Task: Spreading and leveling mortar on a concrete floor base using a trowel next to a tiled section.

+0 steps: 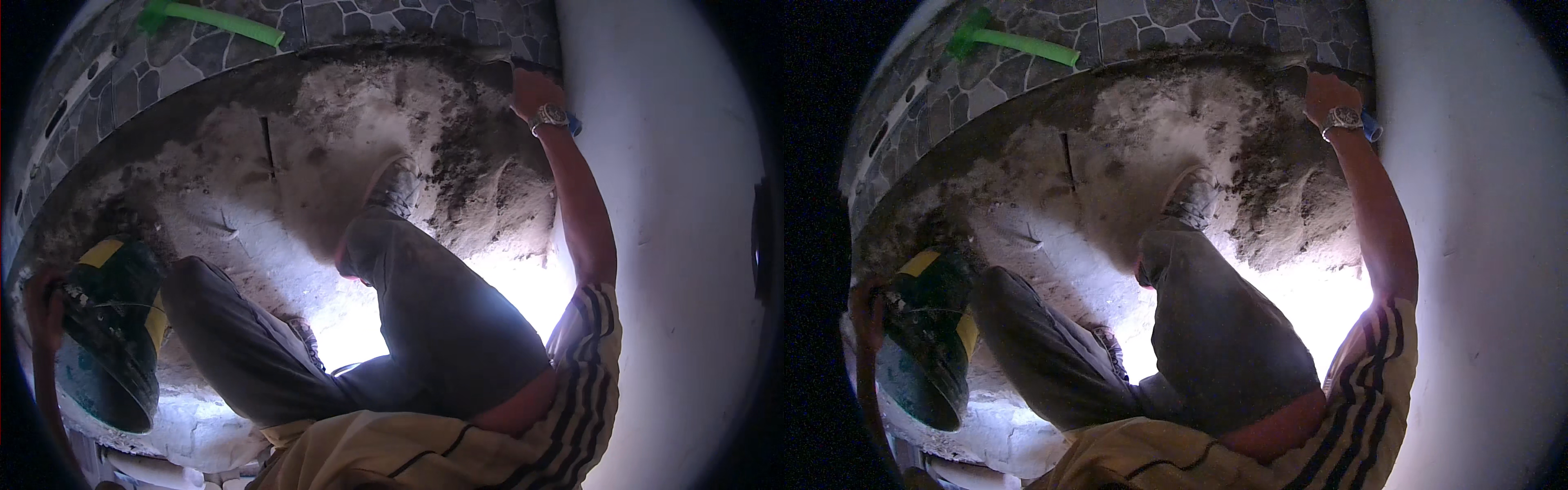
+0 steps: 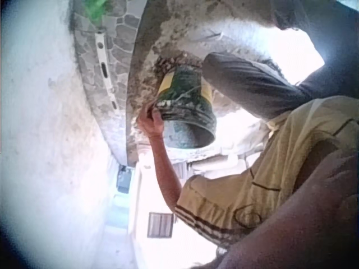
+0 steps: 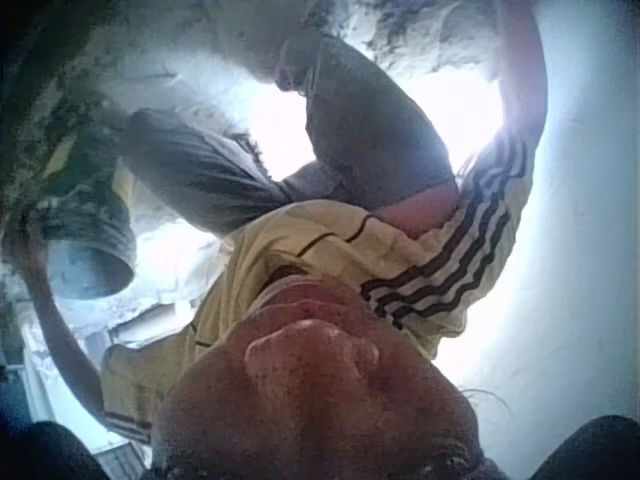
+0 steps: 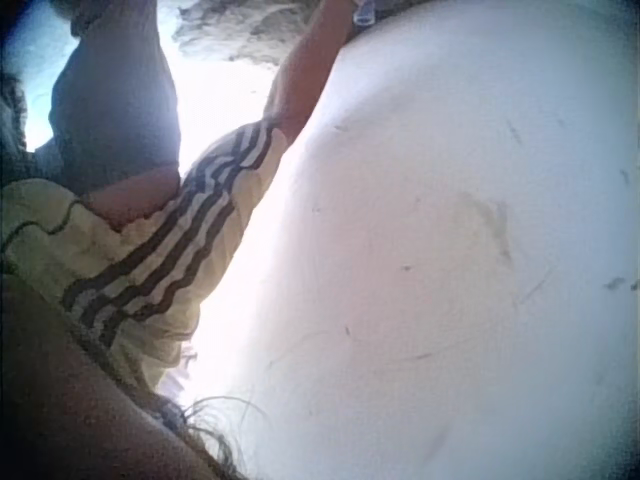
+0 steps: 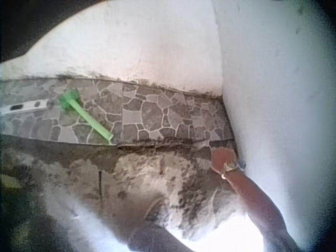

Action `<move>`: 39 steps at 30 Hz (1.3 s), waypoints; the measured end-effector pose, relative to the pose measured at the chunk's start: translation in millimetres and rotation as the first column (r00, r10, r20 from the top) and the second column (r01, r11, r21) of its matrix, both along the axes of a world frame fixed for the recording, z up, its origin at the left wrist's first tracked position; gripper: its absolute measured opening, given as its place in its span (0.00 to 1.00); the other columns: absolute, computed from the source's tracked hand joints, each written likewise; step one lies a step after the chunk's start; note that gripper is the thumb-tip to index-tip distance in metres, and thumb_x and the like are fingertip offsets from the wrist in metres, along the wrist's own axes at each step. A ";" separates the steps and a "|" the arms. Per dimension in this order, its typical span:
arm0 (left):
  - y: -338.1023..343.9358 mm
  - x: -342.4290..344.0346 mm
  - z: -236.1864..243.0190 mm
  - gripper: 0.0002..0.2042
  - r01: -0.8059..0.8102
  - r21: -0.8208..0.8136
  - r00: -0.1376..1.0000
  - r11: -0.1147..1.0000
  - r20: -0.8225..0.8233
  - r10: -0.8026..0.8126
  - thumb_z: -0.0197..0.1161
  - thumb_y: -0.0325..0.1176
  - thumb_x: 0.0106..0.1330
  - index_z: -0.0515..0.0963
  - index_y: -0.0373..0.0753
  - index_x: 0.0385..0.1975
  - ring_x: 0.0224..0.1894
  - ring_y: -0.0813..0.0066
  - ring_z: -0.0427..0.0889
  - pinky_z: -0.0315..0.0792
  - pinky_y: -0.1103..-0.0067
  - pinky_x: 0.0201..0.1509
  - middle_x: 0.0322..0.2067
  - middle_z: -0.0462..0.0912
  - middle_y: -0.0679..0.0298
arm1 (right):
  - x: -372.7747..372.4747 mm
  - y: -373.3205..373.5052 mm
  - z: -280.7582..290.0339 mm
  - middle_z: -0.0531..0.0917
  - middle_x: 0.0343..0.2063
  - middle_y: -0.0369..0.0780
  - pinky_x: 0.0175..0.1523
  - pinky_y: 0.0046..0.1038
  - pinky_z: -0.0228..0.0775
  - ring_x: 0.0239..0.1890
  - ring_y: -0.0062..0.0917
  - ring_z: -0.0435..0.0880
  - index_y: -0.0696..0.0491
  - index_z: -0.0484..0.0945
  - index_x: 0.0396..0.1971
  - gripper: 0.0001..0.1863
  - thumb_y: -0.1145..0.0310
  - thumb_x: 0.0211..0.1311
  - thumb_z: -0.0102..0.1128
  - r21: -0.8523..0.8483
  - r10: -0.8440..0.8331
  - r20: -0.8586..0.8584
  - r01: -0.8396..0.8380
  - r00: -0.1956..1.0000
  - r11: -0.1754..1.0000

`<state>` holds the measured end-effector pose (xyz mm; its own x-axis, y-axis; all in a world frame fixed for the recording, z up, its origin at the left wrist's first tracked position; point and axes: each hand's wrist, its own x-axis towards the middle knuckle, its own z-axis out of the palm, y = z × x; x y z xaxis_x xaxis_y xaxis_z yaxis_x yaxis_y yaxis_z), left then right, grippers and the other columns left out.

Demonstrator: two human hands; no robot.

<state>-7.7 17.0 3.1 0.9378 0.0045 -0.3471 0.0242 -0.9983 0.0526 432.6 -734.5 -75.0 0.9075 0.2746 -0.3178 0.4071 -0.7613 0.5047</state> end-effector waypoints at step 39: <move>-262.3 429.7 -193.3 0.19 0.065 -0.114 0.963 0.991 0.267 -0.032 0.57 0.30 0.60 0.73 0.43 0.53 0.44 0.58 0.80 0.78 0.66 0.42 0.45 0.75 0.53 | -110.4 61.6 -12.0 0.80 0.23 0.51 0.33 0.44 0.72 0.27 0.48 0.81 0.58 0.74 0.35 0.19 0.57 0.53 0.61 0.643 0.034 -0.389 0.245 0.920 0.726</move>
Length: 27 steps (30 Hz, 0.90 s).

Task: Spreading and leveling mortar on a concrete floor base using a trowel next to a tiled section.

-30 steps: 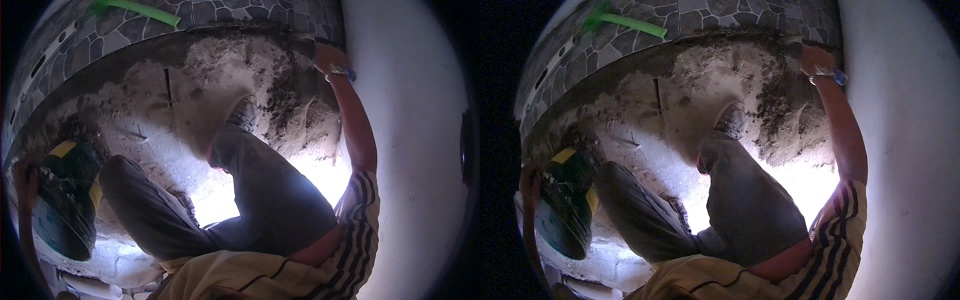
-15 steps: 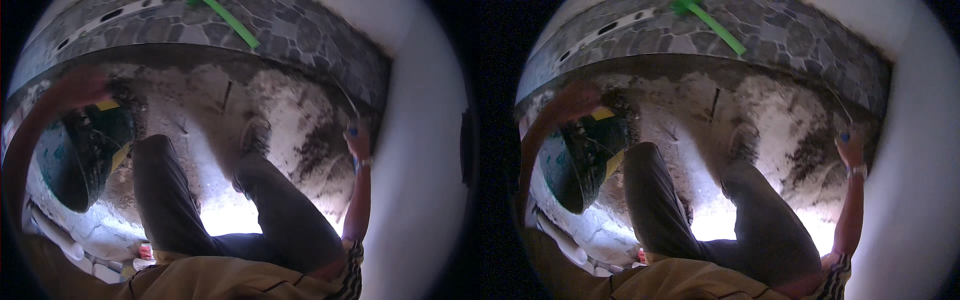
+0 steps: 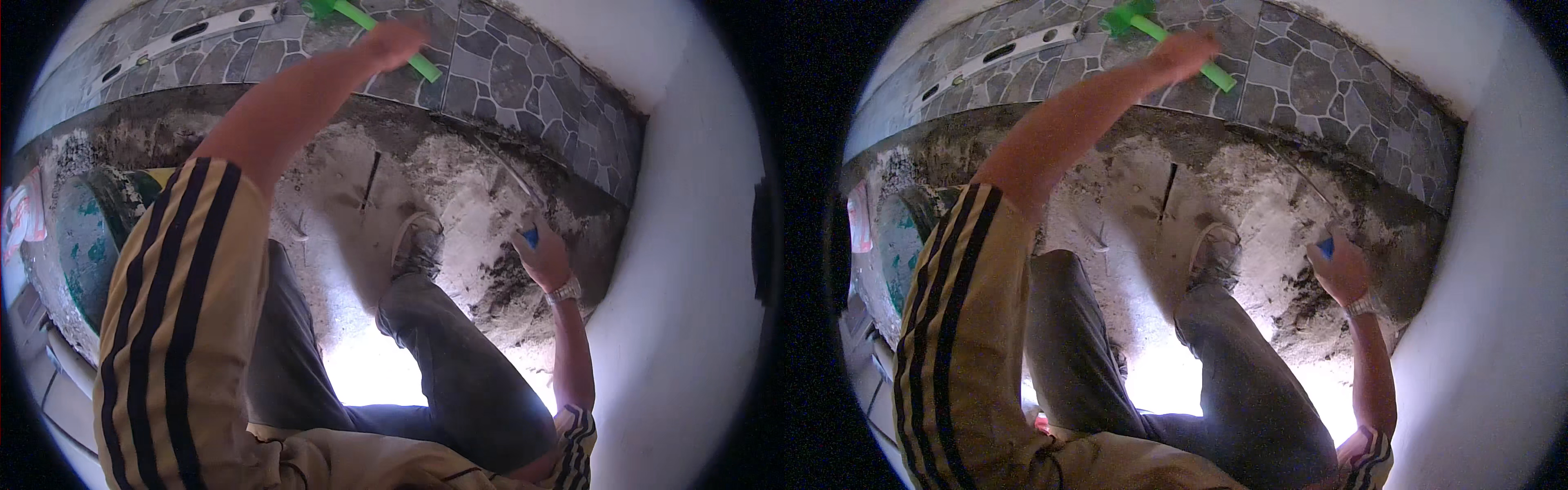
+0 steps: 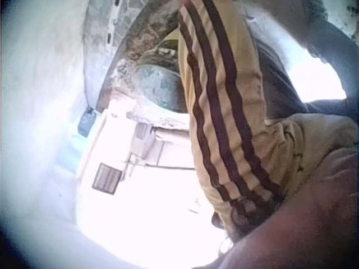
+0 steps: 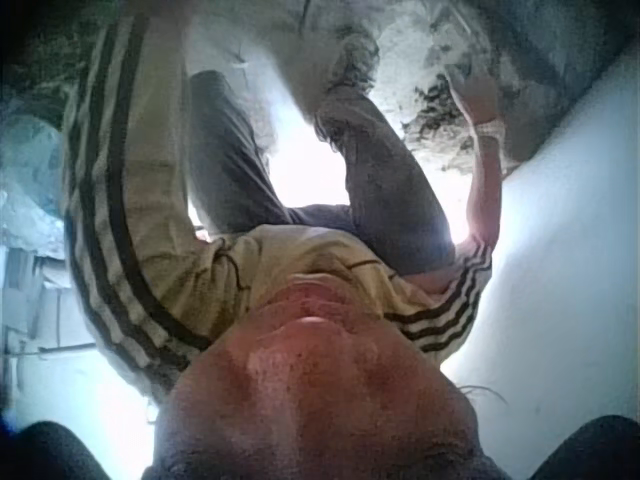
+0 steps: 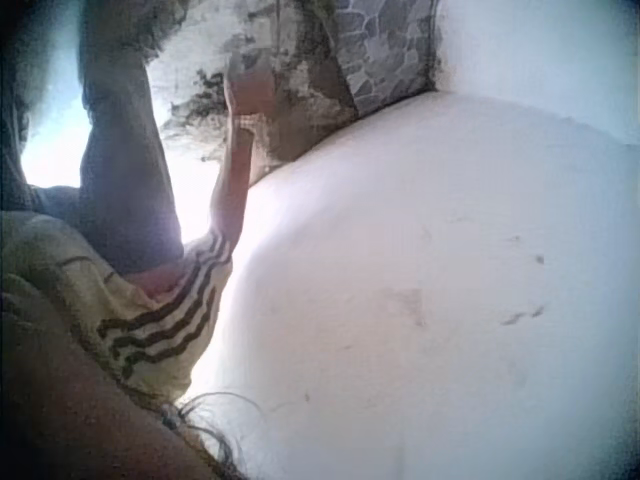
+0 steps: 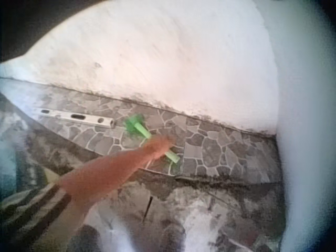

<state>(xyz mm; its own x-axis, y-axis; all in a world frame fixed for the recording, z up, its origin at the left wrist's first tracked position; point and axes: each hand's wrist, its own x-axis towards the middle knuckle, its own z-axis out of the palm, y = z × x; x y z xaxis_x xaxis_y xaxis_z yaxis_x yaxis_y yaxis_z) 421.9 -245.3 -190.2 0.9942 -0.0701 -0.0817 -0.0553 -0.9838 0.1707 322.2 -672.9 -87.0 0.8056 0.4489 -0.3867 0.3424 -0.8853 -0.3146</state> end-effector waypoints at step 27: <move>288.4 -413.1 207.3 0.39 -0.782 -0.205 0.609 0.589 -0.451 0.652 0.43 0.69 0.60 0.63 0.47 0.64 0.46 0.63 0.75 0.67 0.70 0.54 0.51 0.73 0.57 | 52.7 131.5 -31.3 0.79 0.26 0.54 0.38 0.46 0.70 0.33 0.49 0.80 0.59 0.72 0.35 0.24 0.49 0.65 0.48 -0.265 0.367 -0.149 -0.394 0.918 0.880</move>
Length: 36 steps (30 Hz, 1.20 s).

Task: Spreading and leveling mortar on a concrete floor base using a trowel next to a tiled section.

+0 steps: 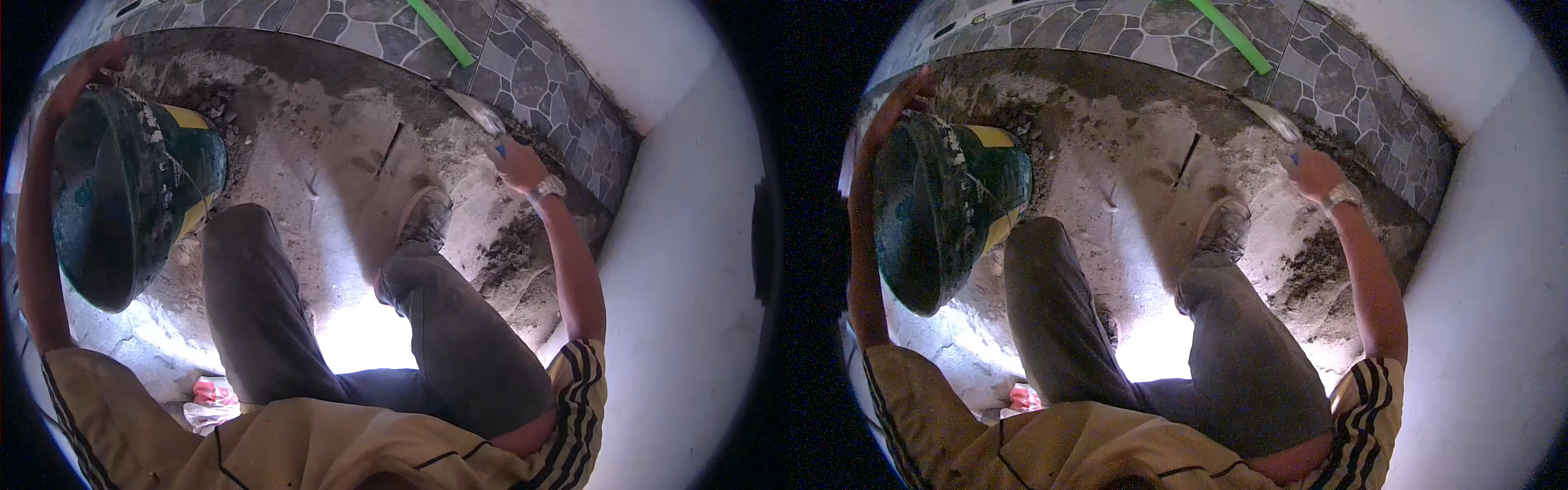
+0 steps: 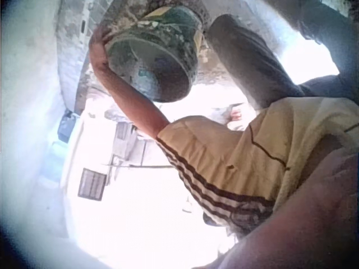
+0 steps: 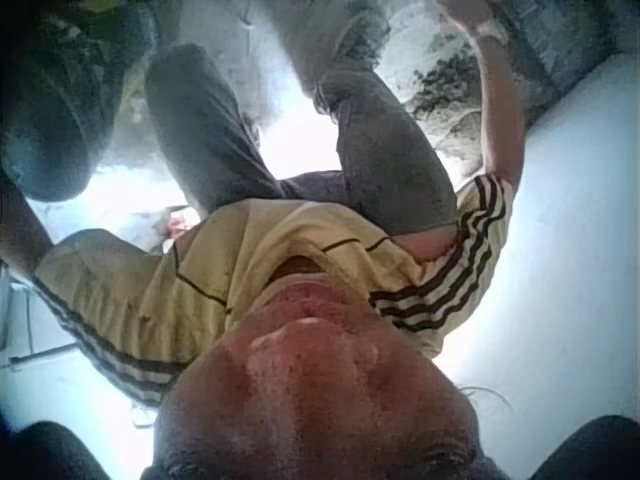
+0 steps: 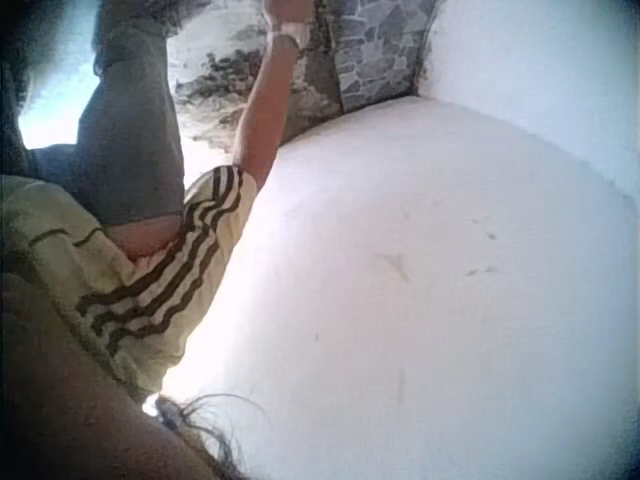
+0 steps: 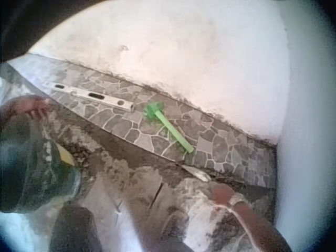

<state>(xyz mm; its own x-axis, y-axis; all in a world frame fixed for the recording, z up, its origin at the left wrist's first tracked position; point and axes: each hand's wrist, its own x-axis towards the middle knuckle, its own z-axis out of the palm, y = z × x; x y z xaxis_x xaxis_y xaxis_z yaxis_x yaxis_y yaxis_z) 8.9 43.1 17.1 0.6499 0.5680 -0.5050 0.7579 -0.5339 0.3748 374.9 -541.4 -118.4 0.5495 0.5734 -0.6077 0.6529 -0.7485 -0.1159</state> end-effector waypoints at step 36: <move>-24.8 9.0 4.6 0.32 -0.072 -0.009 0.985 0.997 0.155 0.073 0.56 0.65 0.57 0.79 0.37 0.39 0.28 0.75 0.73 0.66 0.79 0.35 0.25 0.74 0.63 | -47.1 41.6 1.9 0.80 0.25 0.55 0.37 0.47 0.71 0.29 0.50 0.81 0.58 0.69 0.36 0.26 0.45 0.64 0.43 0.143 0.072 0.095 -0.085 0.993 0.986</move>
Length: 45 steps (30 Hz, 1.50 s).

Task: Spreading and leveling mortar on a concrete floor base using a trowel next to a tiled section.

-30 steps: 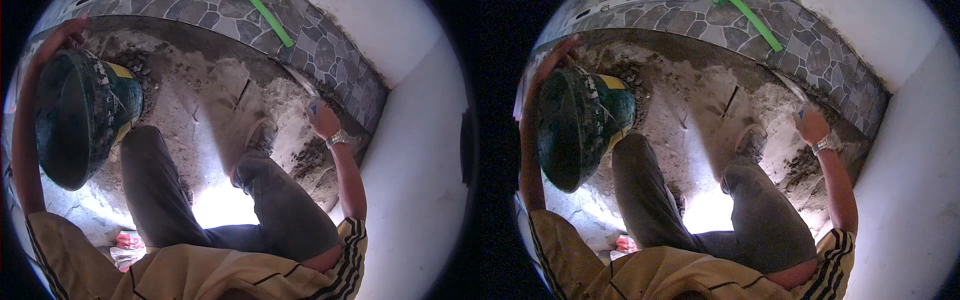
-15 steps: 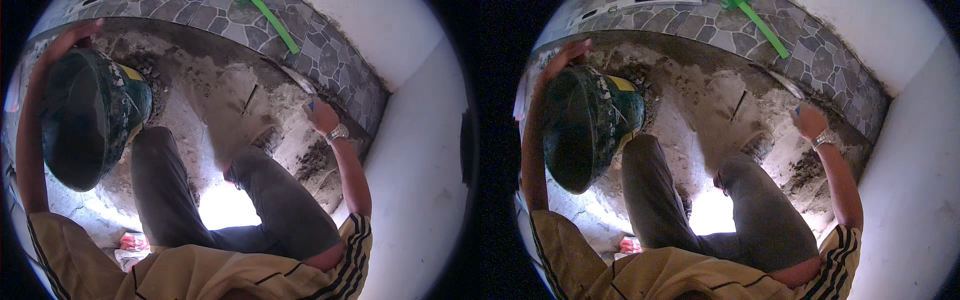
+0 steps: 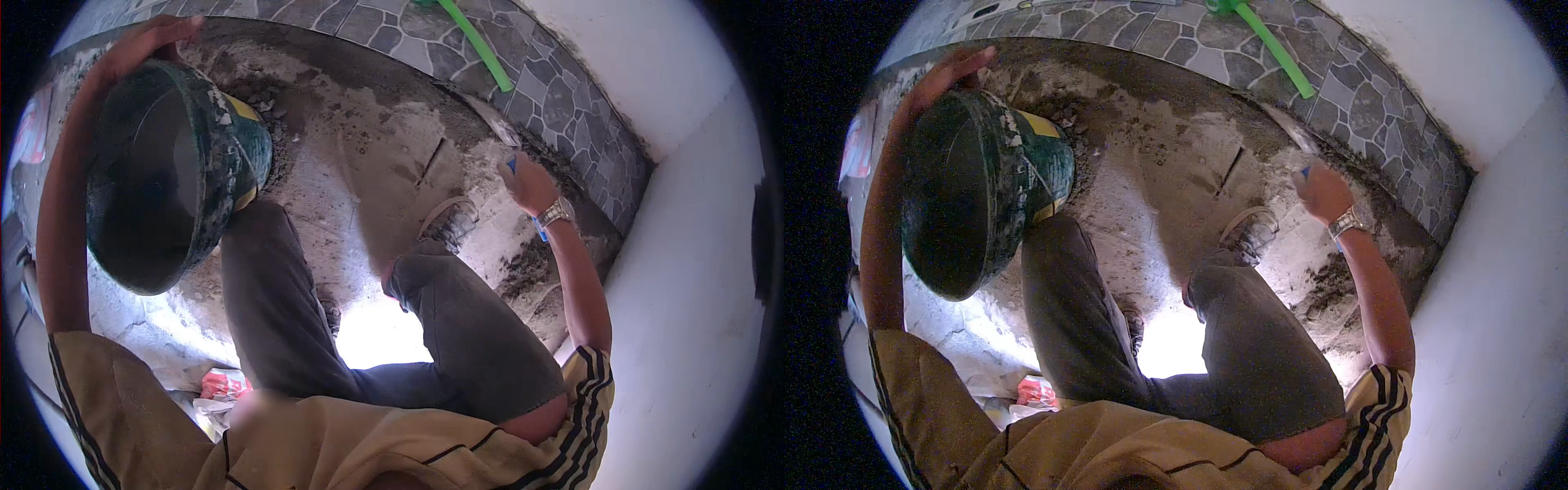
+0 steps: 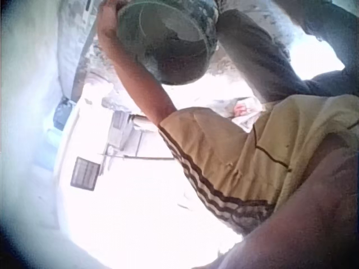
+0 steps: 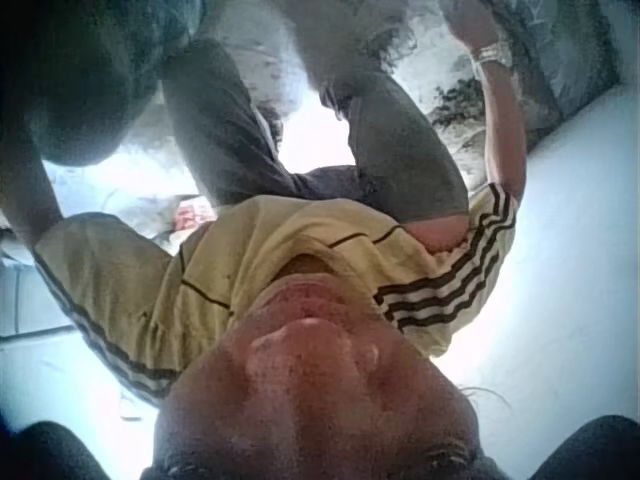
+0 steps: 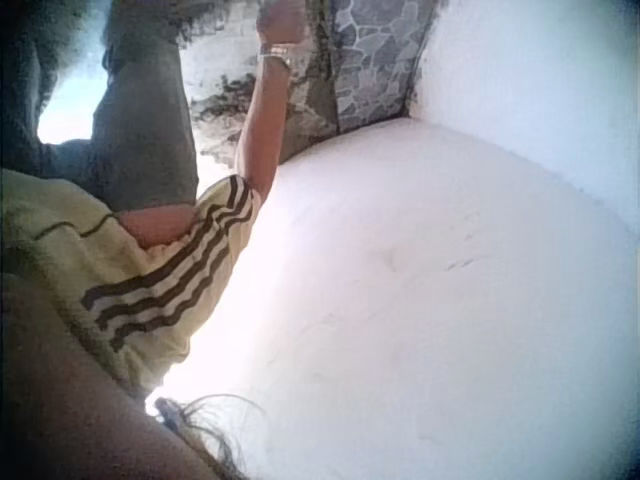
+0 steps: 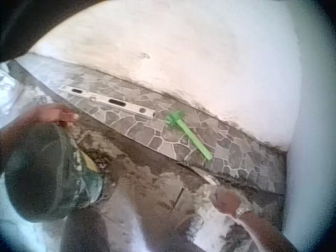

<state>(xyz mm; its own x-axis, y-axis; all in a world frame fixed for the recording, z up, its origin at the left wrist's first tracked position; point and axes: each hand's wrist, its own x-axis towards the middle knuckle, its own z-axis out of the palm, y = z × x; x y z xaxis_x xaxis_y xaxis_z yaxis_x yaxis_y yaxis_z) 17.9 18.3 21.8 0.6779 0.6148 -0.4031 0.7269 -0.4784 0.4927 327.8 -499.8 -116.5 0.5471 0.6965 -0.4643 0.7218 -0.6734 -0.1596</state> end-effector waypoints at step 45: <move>7.6 4.9 0.2 0.38 0.097 -0.042 0.987 0.994 -0.125 -0.102 0.53 0.67 0.57 0.76 0.33 0.48 0.31 0.74 0.76 0.68 0.77 0.38 0.27 0.78 0.60 | -43.4 108.1 -28.0 0.79 0.25 0.54 0.37 0.45 0.73 0.32 0.48 0.81 0.60 0.69 0.38 0.18 0.58 0.62 0.50 0.087 0.048 -0.201 -0.031 0.978 0.996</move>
<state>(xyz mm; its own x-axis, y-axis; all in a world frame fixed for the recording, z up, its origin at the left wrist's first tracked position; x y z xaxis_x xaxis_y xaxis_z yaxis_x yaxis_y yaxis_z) 22.7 25.8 22.0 0.6768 0.5309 -0.5101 0.7344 -0.5354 0.4172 284.4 -391.7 -144.5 0.4189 0.7562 -0.5027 0.6943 -0.6235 -0.3594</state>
